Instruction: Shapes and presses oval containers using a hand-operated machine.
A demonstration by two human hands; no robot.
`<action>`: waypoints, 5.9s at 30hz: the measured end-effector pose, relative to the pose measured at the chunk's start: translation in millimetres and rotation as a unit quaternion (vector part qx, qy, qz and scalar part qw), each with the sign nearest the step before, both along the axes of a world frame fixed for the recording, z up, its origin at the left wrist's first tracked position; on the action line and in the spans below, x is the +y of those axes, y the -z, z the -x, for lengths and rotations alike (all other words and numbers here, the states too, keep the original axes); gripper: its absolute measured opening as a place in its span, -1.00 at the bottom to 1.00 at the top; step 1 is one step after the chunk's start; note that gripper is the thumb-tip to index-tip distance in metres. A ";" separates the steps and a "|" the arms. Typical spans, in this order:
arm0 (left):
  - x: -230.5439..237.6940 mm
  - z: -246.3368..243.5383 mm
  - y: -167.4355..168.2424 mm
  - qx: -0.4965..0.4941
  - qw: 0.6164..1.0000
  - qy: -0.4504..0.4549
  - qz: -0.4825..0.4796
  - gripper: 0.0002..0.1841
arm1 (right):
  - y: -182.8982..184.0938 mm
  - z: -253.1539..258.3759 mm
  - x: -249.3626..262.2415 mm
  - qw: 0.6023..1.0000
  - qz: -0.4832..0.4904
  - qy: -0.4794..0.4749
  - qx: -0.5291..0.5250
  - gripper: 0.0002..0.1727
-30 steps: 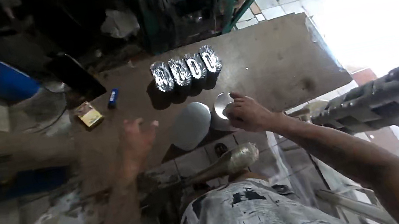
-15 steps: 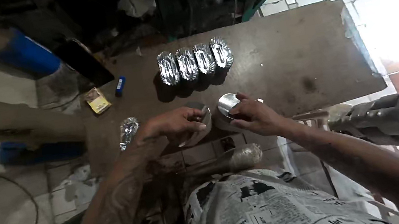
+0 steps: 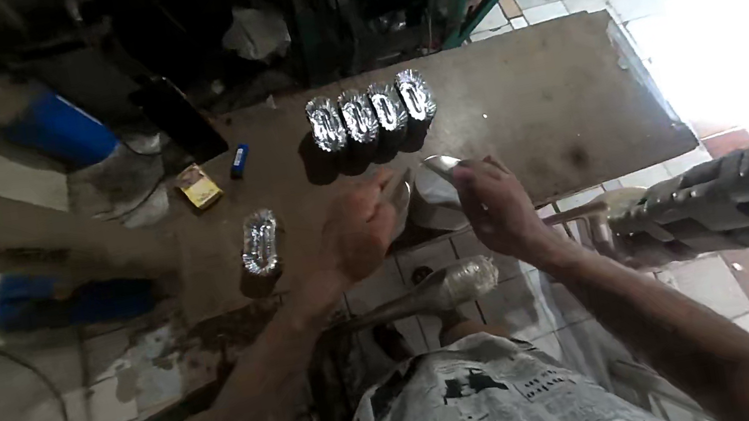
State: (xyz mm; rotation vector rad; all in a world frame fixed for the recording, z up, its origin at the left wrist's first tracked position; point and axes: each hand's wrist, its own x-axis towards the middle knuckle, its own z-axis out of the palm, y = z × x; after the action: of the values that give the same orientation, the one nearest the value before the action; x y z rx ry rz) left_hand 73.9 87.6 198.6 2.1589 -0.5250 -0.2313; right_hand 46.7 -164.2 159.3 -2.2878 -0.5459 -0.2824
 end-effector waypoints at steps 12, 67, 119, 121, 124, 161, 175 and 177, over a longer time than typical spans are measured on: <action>-34.1 113.5 102.6 0.215 0.678 -0.217 0.669 -0.72 | -8.4 52.8 53.6 0.725 -0.461 -0.123 0.497 -0.78; 139.0 519.0 -33.0 0.094 0.901 -0.419 0.062 -0.63 | 58.8 386.4 526.0 0.554 0.313 -0.767 -0.080 -0.68; 241.8 -89.1 118.0 0.147 0.924 -0.121 -0.330 -0.48 | 16.5 -24.9 -14.9 0.986 0.158 -0.045 -0.039 -0.36; 211.4 -81.1 91.2 0.098 0.934 -0.166 -0.300 -0.38 | 33.9 -56.7 -24.2 0.962 0.250 -0.110 0.005 -0.39; 116.5 -40.3 35.5 0.057 0.958 -0.208 -0.188 -0.38 | 58.5 -63.2 -34.8 0.971 0.166 -0.165 0.043 -0.58; -9.6 96.4 55.8 0.283 0.699 -0.279 0.594 -0.75 | -24.5 34.9 60.1 0.741 -0.407 -0.115 0.521 -0.80; -65.4 70.6 199.4 0.491 0.850 -0.189 0.032 -0.52 | 119.2 125.4 -70.8 0.743 0.281 -0.222 0.566 -0.62; -51.4 81.3 185.5 0.496 0.852 -0.168 0.023 -0.56 | 111.4 130.7 -70.3 0.754 0.268 -0.212 0.561 -0.59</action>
State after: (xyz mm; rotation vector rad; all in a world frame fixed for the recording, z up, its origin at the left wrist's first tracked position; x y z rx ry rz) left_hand -7.4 36.2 13.1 1.7287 0.4347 -1.0375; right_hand -84.0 -234.5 48.0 -2.2292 -0.4753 1.5621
